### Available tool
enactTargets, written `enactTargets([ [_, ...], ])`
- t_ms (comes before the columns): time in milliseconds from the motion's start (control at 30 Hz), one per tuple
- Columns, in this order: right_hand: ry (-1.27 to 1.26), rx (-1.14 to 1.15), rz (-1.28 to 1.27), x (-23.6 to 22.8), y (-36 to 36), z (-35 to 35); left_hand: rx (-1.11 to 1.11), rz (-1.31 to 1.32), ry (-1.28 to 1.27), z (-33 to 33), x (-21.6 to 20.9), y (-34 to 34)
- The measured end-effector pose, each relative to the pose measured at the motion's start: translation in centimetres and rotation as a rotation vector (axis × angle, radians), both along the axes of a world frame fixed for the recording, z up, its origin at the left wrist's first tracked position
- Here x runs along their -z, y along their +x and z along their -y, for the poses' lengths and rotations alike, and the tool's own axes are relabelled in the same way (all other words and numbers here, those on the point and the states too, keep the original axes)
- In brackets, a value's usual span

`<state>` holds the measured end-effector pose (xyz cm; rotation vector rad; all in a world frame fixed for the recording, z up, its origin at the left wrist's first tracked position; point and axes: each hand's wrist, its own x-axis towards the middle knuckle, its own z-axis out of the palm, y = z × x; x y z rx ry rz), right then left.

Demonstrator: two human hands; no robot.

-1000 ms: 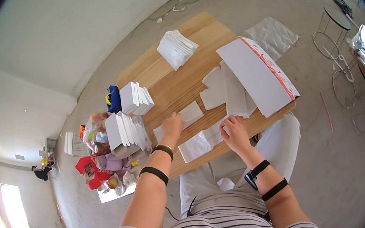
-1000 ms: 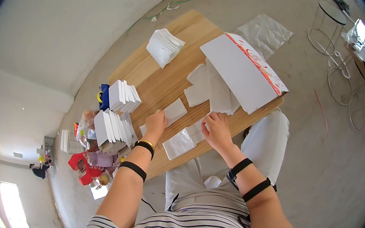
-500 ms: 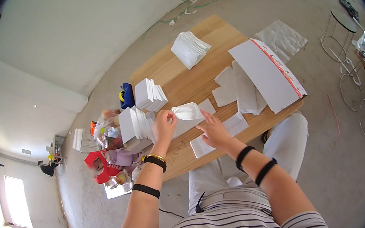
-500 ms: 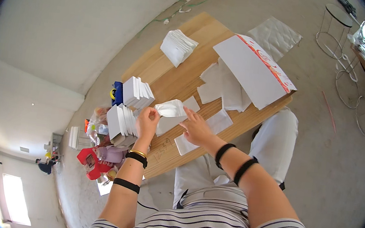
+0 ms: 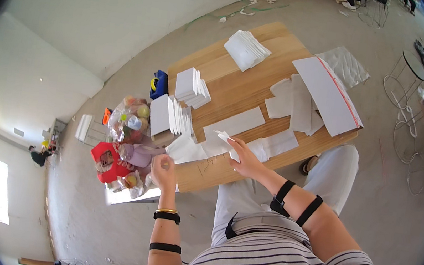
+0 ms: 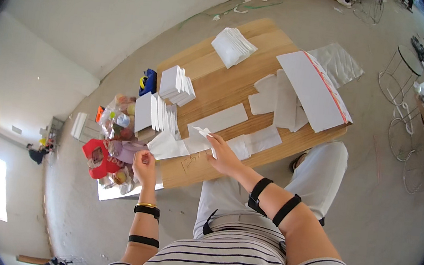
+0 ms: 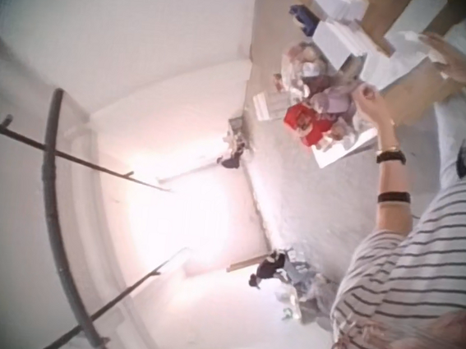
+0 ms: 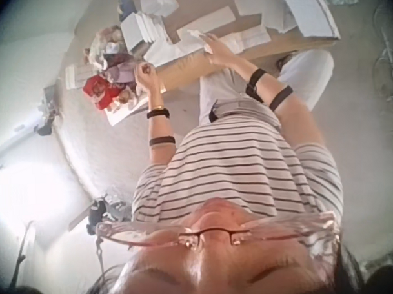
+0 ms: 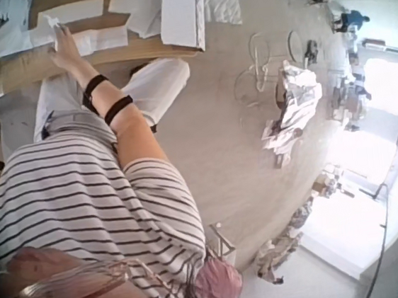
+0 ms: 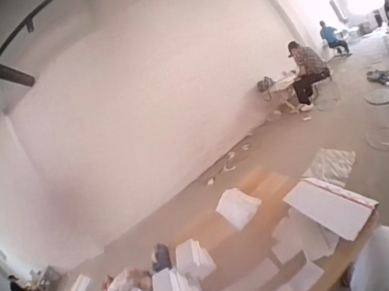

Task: Fold white strips of paper or plastic and place them into stacks.

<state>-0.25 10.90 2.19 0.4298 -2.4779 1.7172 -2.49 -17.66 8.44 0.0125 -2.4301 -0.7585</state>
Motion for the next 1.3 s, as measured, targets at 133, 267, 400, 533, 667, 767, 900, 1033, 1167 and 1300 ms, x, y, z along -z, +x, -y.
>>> enactTargets([
  [133,-0.177,-0.011,0.176,0.5,1.7,-0.5,-0.227,0.127,0.430,5.5,7.6,2.8],
  [267,-0.241,-0.052,0.296,0.1,1.9,-1.0,-0.474,0.243,0.751,9.9,12.6,6.1],
  [400,-0.184,0.022,0.323,1.2,2.0,-4.1,-0.022,0.215,0.140,-0.7,8.7,5.7],
  [533,-0.230,-0.088,0.327,-1.0,0.8,-1.9,0.475,0.284,-0.220,-7.3,7.6,5.2],
  [667,-0.331,-0.288,0.327,-4.2,0.1,0.9,0.382,0.405,-0.472,-7.2,10.3,4.7],
  [767,-0.386,-0.275,0.408,-4.7,0.9,-0.9,0.357,0.495,-0.531,-6.5,9.7,5.2],
  [900,-0.342,-0.162,0.532,-1.9,2.5,-3.6,0.376,0.457,-0.462,-3.8,9.9,6.4],
  [1033,-0.231,-0.082,0.619,1.3,3.7,-4.9,0.437,0.422,-0.391,-3.7,8.8,6.7],
  [1167,-0.324,-0.021,0.705,2.3,3.8,-4.6,0.439,0.399,-0.390,-3.6,9.1,6.8],
  [1300,-0.311,0.044,0.726,2.3,3.9,-5.0,0.427,0.427,-0.364,-4.1,8.8,6.8],
])
